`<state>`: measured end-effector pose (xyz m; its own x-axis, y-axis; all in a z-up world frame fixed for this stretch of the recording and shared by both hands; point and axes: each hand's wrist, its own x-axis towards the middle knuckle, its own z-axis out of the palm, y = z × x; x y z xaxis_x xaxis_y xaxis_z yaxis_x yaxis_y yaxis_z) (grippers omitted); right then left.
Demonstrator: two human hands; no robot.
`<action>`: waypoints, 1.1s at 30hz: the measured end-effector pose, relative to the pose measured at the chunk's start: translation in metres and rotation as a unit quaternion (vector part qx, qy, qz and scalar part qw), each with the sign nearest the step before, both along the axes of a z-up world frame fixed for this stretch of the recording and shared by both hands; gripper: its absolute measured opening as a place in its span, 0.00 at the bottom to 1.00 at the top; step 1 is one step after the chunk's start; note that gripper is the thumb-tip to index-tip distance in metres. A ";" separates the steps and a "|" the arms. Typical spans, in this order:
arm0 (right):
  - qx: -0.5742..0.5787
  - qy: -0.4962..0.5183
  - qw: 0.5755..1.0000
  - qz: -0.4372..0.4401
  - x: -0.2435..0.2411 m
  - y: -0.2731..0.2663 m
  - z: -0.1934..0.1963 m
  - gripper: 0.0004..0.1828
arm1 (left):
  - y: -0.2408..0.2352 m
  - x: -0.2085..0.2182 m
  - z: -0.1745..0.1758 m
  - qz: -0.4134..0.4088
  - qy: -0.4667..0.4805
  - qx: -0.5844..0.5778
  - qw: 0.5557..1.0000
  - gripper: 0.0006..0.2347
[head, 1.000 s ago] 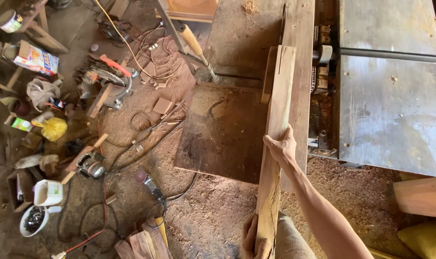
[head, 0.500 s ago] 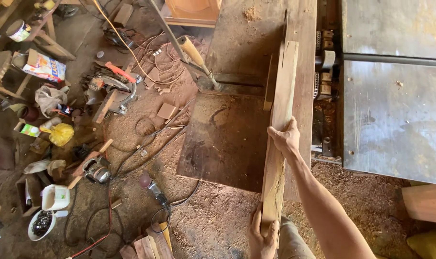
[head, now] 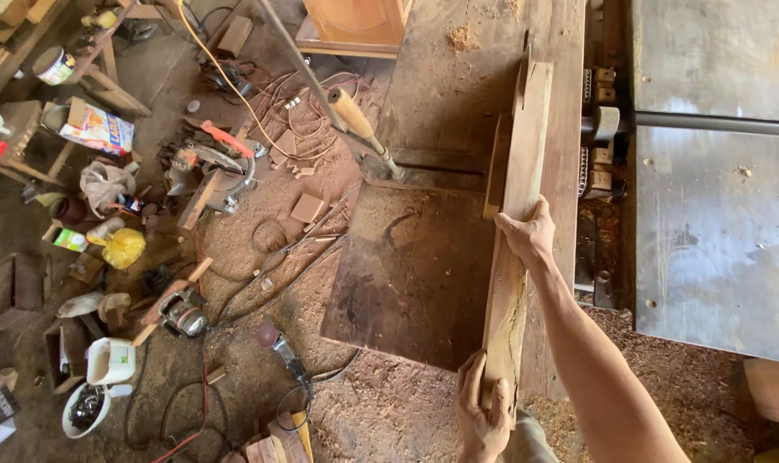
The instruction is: Inspecting and moving wooden planks near a jointer machine in a workshop
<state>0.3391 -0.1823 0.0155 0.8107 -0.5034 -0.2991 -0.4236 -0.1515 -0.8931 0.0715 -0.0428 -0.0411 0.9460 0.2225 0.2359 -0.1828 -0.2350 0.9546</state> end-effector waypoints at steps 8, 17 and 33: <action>-0.001 0.008 1.000 0.004 0.008 -0.001 0.009 0.27 | -0.008 0.018 0.007 0.008 -0.155 -0.016 0.988 0.14; -0.027 -0.005 1.000 0.014 0.020 -0.009 -0.005 0.26 | -0.010 0.029 0.019 0.022 -0.154 -0.026 0.987 0.11; -0.024 -0.015 1.000 0.004 0.038 -0.012 0.003 0.22 | -0.016 0.048 0.019 0.025 -0.148 -0.026 0.988 0.10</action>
